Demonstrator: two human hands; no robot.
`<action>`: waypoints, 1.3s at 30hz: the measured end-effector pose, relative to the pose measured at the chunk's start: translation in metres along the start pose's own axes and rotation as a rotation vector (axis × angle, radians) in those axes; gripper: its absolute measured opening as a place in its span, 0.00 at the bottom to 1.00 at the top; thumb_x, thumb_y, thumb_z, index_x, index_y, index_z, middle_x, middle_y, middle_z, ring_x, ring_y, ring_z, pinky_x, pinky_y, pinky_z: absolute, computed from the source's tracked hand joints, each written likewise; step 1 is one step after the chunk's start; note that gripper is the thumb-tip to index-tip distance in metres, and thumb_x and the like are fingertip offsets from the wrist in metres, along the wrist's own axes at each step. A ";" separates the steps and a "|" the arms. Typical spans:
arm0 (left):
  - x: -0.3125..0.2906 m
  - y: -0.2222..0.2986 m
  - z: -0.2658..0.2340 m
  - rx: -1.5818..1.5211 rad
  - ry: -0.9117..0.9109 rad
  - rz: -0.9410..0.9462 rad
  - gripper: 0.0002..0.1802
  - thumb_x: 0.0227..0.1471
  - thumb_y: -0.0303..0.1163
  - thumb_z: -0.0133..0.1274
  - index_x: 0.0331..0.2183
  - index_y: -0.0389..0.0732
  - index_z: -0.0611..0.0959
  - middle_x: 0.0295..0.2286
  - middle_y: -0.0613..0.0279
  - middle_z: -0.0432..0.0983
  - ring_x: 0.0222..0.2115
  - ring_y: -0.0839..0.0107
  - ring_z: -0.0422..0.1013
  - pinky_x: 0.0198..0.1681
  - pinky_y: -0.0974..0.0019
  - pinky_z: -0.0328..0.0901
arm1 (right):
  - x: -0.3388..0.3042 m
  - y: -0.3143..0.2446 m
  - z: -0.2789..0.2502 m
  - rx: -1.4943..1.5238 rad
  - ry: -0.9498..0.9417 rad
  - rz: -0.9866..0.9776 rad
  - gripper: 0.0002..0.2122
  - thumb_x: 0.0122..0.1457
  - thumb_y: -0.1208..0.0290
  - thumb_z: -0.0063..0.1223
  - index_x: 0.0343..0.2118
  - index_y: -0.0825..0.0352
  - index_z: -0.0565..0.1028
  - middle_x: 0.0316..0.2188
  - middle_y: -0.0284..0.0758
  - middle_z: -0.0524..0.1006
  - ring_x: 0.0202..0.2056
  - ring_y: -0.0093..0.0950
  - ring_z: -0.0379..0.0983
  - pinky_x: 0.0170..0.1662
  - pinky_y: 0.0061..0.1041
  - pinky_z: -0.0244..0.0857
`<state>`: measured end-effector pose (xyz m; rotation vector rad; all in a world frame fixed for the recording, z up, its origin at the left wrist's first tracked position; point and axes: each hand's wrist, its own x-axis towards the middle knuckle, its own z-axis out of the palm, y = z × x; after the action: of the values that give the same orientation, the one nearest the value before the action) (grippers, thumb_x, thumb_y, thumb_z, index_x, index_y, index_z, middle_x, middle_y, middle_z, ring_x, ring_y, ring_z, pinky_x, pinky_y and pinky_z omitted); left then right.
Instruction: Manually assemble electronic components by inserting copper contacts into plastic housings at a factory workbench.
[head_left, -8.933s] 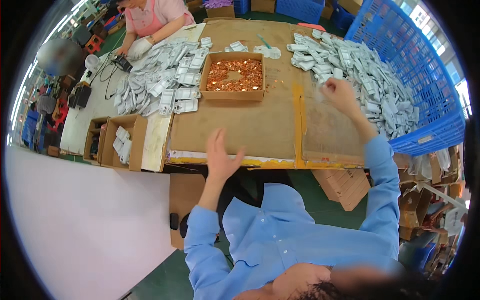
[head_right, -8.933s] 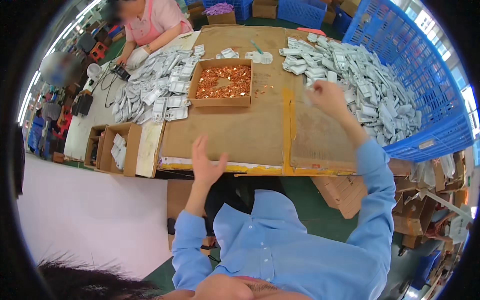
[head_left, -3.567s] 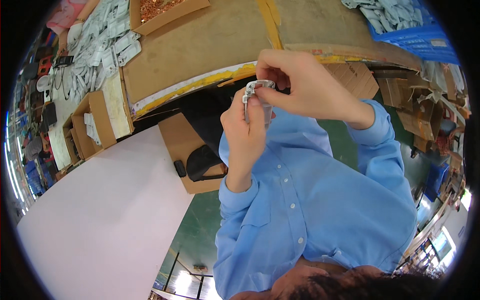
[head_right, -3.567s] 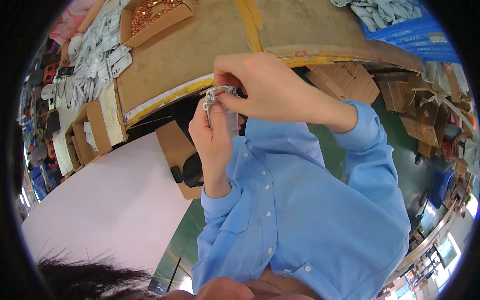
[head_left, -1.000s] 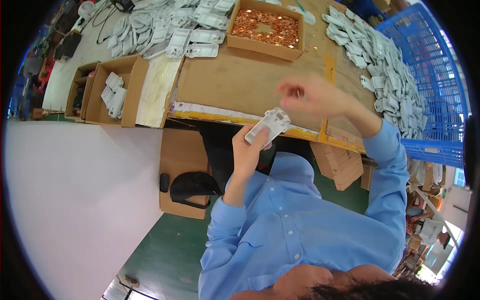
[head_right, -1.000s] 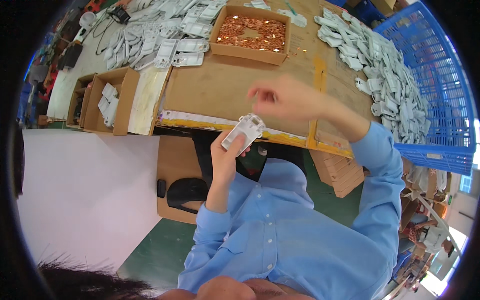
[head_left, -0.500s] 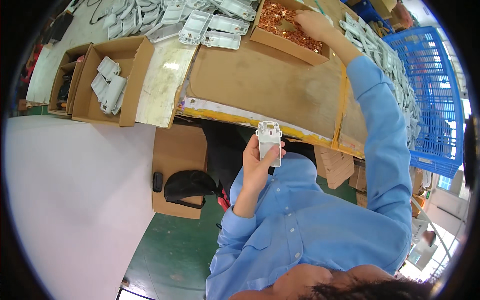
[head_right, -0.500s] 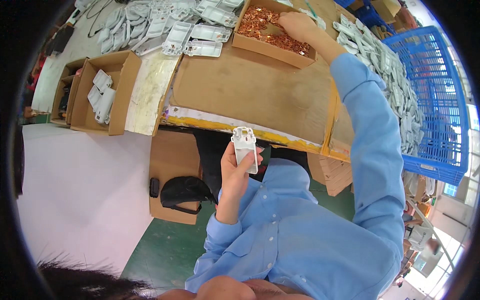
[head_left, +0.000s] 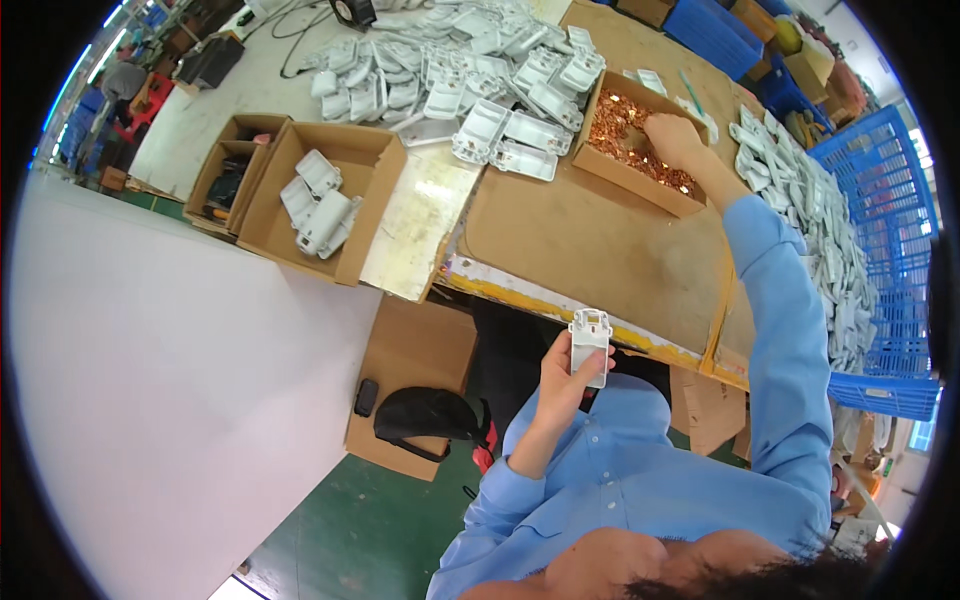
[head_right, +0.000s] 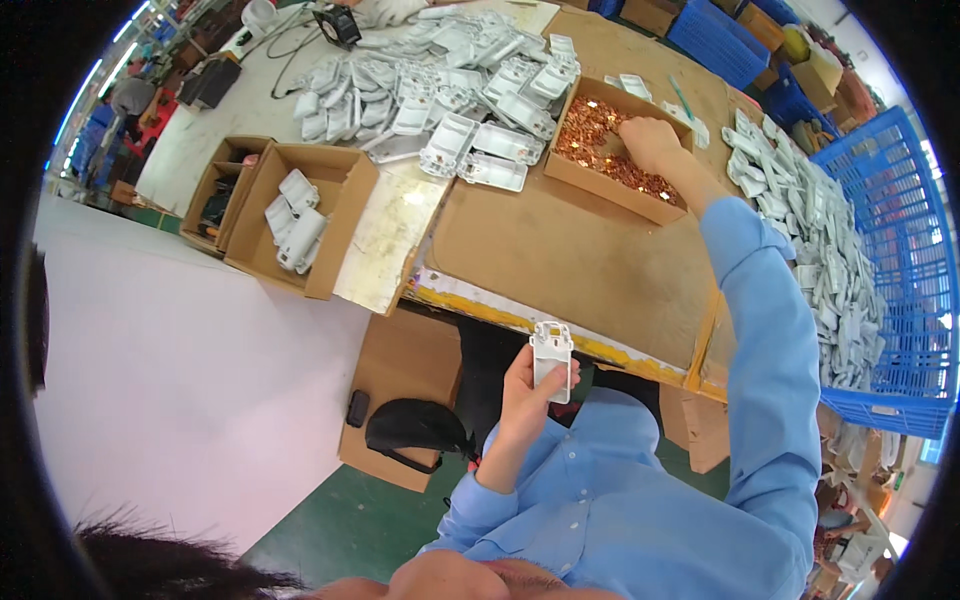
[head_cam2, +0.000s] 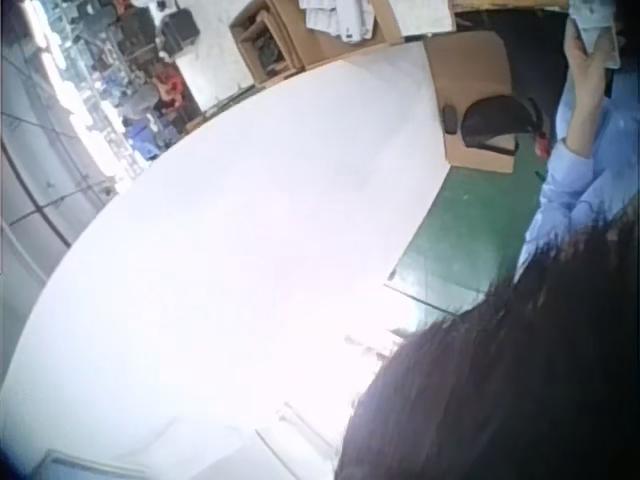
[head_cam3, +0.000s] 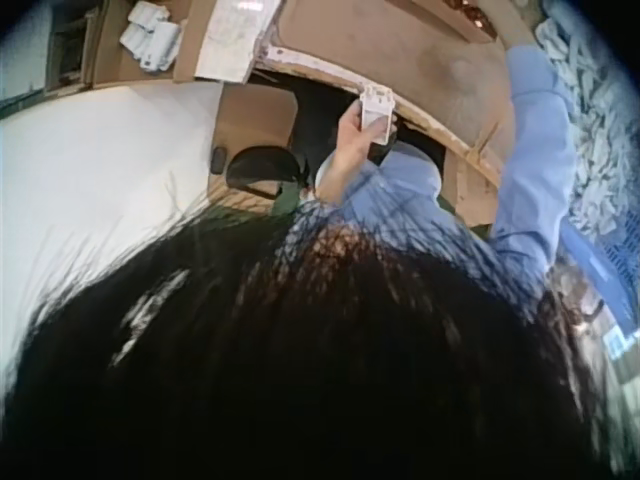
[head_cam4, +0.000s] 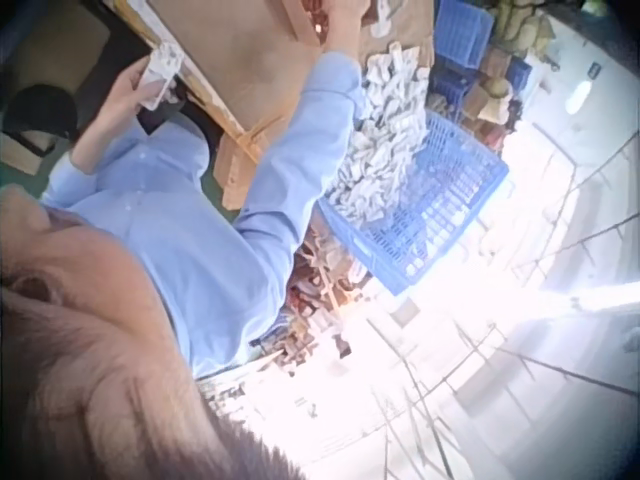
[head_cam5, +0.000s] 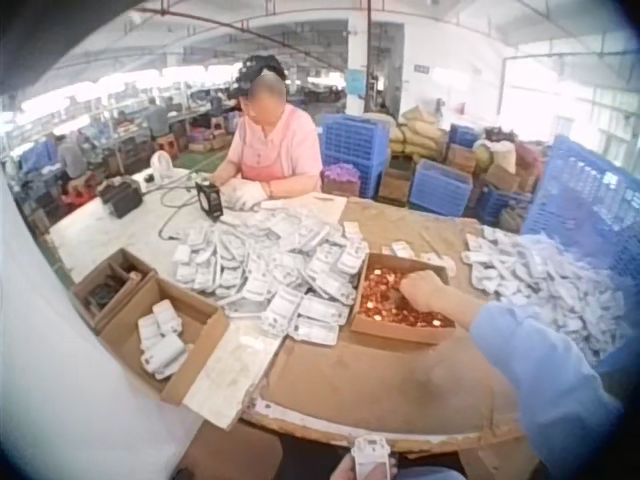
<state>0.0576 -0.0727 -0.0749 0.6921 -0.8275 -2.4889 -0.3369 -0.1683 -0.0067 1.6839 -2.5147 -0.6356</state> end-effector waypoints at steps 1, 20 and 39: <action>0.000 0.002 0.002 -0.004 -0.003 -0.001 0.19 0.55 0.27 0.55 0.48 0.35 0.72 0.37 0.58 0.78 0.34 0.75 0.75 0.38 0.71 0.70 | 0.001 -0.002 -0.002 0.005 0.016 0.000 0.06 0.49 0.79 0.52 0.30 0.69 0.79 0.34 0.45 0.80 0.39 0.41 0.78 0.39 0.38 0.73; -0.003 0.002 0.004 0.047 0.046 0.011 0.16 0.55 0.27 0.54 0.46 0.35 0.74 0.36 0.58 0.78 0.34 0.75 0.75 0.40 0.71 0.69 | 0.004 -0.002 0.001 0.100 -0.011 0.130 0.08 0.51 0.75 0.53 0.34 0.69 0.78 0.35 0.45 0.79 0.42 0.43 0.76 0.42 0.40 0.72; -0.027 -0.013 0.075 0.338 -0.157 0.044 0.21 0.53 0.24 0.54 0.49 0.35 0.70 0.38 0.56 0.77 0.33 0.75 0.74 0.37 0.70 0.70 | -0.299 -0.053 0.014 2.282 0.085 0.244 0.05 0.56 0.78 0.51 0.35 0.68 0.75 0.25 0.29 0.73 0.27 0.18 0.69 0.32 0.17 0.64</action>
<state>0.0323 -0.0165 -0.0221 0.5822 -1.3270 -2.4108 -0.1725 0.0862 0.0163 0.7807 -2.5676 3.0244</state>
